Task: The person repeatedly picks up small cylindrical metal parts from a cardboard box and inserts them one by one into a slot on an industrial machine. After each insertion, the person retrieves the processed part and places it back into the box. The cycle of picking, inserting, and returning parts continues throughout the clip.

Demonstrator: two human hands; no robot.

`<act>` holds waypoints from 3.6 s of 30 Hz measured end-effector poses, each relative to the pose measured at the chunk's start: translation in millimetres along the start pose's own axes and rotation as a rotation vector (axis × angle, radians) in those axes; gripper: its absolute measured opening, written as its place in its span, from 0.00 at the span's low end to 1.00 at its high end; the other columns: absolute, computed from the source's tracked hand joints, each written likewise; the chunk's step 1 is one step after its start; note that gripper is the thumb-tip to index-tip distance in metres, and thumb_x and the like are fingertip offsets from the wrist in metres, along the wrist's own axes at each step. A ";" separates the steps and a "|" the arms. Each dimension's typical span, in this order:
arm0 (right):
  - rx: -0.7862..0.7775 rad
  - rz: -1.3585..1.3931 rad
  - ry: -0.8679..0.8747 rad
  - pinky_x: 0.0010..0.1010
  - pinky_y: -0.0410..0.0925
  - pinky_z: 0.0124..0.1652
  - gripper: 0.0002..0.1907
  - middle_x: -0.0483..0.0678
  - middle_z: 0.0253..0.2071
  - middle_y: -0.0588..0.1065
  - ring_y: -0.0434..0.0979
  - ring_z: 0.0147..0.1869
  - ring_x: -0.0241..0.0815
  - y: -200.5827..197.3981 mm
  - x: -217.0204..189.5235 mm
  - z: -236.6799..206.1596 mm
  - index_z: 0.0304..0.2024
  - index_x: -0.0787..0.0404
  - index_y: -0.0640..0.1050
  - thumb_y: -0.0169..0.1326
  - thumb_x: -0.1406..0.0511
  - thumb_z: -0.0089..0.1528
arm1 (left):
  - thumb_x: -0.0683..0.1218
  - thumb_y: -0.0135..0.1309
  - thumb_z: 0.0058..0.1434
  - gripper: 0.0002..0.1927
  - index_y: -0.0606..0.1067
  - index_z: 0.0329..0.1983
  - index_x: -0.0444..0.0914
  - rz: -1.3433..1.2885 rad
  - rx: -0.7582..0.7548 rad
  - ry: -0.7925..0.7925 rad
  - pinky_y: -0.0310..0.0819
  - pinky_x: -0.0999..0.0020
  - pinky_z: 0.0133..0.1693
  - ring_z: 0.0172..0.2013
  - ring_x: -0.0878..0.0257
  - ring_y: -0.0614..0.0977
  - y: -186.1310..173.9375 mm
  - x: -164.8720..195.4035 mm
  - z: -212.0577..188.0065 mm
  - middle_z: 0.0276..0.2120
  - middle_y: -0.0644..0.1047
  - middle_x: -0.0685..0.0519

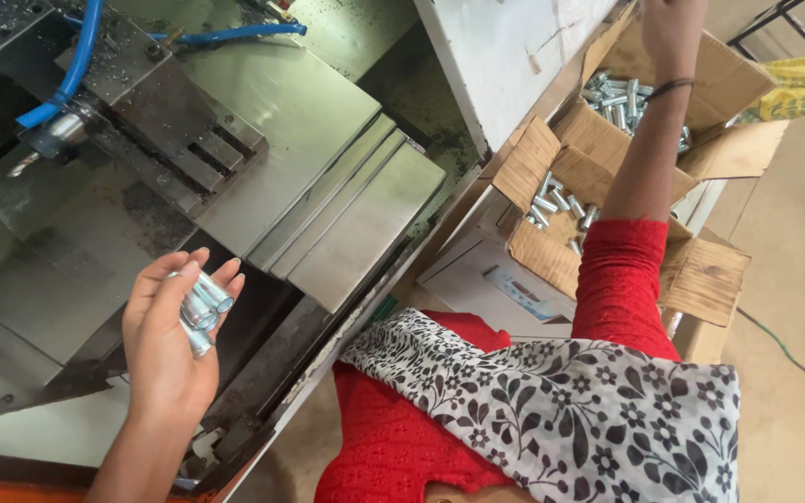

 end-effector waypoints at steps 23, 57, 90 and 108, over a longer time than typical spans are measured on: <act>-0.648 0.746 -0.525 0.33 0.70 0.62 0.17 0.52 0.39 0.79 0.78 0.43 0.39 131.9 -515.1 -214.8 0.59 0.67 0.77 0.58 0.72 0.66 | 0.40 0.59 0.61 0.21 0.69 0.57 0.34 -0.137 -0.103 0.110 0.83 0.62 0.44 0.44 0.54 0.85 34.5 26.9 16.6 0.50 0.79 0.43; -0.803 1.052 -0.336 0.26 0.66 0.44 0.27 0.52 0.40 0.74 0.73 0.42 0.39 219.1 -508.1 -245.8 0.44 0.72 0.80 0.51 0.51 0.75 | 0.43 0.47 0.70 0.15 0.67 0.56 0.32 -0.085 -0.165 0.006 0.85 0.62 0.44 0.43 0.52 0.86 36.3 1.7 25.6 0.49 0.78 0.40; -1.579 1.450 -0.445 0.45 0.70 0.61 0.33 0.63 0.49 0.80 0.81 0.57 0.55 214.1 -551.2 -319.4 0.37 0.66 0.78 0.52 0.41 0.68 | 0.43 0.48 0.71 0.15 0.68 0.57 0.31 -0.181 -0.125 0.191 0.78 0.61 0.59 0.61 0.49 0.78 26.7 29.3 24.7 0.58 0.73 0.40; -1.303 1.628 -0.162 0.32 0.68 0.39 0.29 0.51 0.32 0.75 0.75 0.36 0.41 229.6 -523.0 -303.7 0.43 0.68 0.78 0.54 0.46 0.70 | 0.45 0.48 0.72 0.14 0.74 0.55 0.33 -0.138 -0.031 0.210 0.80 0.68 0.46 0.46 0.62 0.82 16.4 19.5 28.4 0.52 0.80 0.45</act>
Point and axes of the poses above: each hand's wrist, its own z-axis towards the middle knuckle, its own y-axis out of the palm, x = y × z, the point moved 10 cm from there along z, towards the middle knuckle
